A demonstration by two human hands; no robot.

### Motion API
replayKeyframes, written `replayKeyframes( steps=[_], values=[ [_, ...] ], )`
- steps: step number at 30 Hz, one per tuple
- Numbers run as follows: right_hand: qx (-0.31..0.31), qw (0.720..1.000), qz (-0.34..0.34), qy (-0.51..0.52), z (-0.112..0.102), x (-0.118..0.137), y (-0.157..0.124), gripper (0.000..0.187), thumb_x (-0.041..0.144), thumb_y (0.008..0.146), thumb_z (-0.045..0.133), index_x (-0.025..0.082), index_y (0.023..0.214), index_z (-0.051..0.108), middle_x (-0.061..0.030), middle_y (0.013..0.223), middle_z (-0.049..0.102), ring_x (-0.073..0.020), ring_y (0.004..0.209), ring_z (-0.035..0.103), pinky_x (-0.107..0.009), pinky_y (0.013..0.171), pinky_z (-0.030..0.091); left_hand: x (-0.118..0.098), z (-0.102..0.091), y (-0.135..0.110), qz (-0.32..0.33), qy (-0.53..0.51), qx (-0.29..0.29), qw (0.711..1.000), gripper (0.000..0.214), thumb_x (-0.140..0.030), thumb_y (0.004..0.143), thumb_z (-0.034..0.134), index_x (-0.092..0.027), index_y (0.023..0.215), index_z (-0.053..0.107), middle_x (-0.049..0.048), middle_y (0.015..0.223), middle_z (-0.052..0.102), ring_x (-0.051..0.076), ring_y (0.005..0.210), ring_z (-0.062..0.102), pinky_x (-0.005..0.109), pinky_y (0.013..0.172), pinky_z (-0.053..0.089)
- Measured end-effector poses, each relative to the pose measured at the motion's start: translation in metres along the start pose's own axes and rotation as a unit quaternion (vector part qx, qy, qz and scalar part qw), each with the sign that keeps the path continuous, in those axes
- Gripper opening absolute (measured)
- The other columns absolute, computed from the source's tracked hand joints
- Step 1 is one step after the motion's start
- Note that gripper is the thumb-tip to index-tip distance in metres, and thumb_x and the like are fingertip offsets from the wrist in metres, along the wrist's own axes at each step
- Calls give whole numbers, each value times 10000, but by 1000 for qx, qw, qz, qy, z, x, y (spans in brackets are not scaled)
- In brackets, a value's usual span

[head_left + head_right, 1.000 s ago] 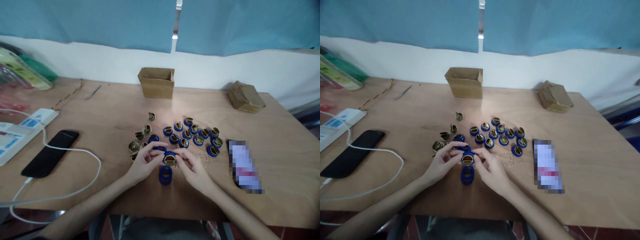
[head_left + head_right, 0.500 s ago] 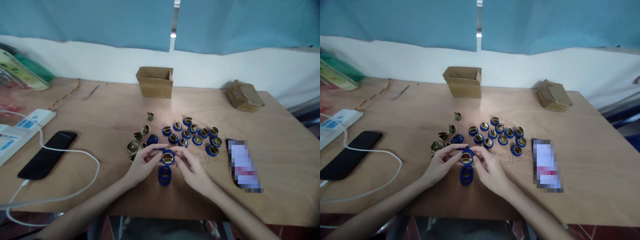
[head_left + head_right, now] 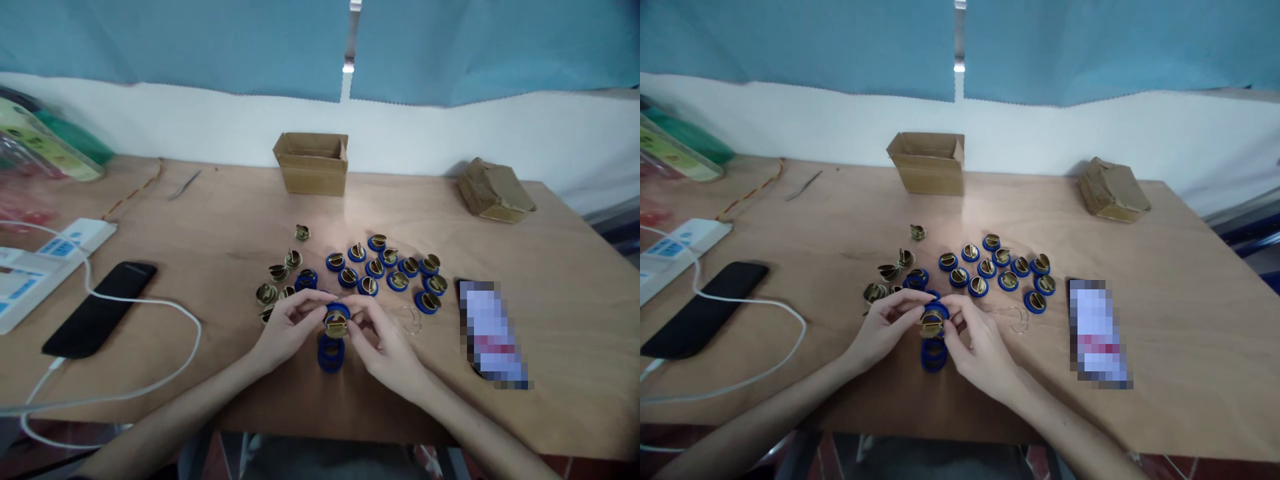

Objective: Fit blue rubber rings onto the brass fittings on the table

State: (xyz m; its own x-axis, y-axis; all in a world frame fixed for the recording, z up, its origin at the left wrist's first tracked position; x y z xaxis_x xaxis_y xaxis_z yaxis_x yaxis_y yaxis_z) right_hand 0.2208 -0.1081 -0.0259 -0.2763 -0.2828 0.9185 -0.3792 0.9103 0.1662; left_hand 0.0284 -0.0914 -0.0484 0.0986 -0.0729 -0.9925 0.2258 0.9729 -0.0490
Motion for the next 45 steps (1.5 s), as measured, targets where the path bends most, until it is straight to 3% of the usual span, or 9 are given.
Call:
replayKeyframes(
  steps=[11,23,29,36,39,42,45],
  values=[
    [-32,999,15,23,2,-6,1,276,158,958,535,231,1223,543,-55,1002,691,-164,796,693,-322,749,610,3,2,1,-32,21,16,999,238,-367,931,657,-173,1030,752,72,992,794,194,833,766,265,686,660],
    [-24,999,0,-35,-2,-12,1,439,177,991,510,244,1425,498,-61,1035,732,-171,791,705,-344,786,627,8,0,4,-129,-112,26,985,376,-450,835,775,-144,1023,662,51,846,764,195,666,770,327,644,680],
    [-22,999,-2,-31,-2,-14,2,429,173,987,508,243,1410,513,-63,1050,725,-169,780,701,-338,757,624,7,0,4,-132,-120,26,984,422,-472,802,802,-136,1012,657,59,870,767,203,704,776,319,650,680],
    [-35,999,-8,-40,-1,-12,3,350,163,976,551,235,1318,558,-55,1044,739,-161,753,713,-325,751,635,5,-1,4,-105,-91,41,989,335,-458,886,716,-159,1031,671,67,978,756,196,776,764,319,661,674],
    [-51,995,-40,-82,0,-12,1,345,154,979,562,240,1313,556,-59,1077,745,-167,777,727,-316,737,645,2,-2,4,-68,-39,41,996,266,-422,918,682,-174,1010,710,65,1012,751,193,873,740,290,726,650],
    [-53,984,-95,-139,-1,-14,-2,387,113,992,529,240,1357,531,-86,1213,724,-199,972,744,-354,865,642,1,-2,4,-17,-8,49,999,194,-355,938,667,-188,1008,735,68,1046,755,184,983,714,286,893,593],
    [-42,971,-150,-182,-1,-14,-4,452,73,991,503,243,1410,510,-90,1266,712,-222,1148,703,-390,981,610,2,-3,3,-3,-48,88,995,151,-305,936,672,-201,1033,723,82,1164,746,195,1092,699,337,1034,525]
  ],
)
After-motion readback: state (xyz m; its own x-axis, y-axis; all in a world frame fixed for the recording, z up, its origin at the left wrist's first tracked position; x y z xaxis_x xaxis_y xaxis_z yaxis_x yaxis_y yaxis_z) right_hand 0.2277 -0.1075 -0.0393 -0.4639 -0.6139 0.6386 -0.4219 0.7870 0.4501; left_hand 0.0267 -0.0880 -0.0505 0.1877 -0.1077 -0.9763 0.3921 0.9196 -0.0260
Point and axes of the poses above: each hand's wrist, its own y-axis towards the middle knuckle, its own z-axis out of the palm, x = y × z, the point moved 1 cm from there along y, towards the middle knuckle
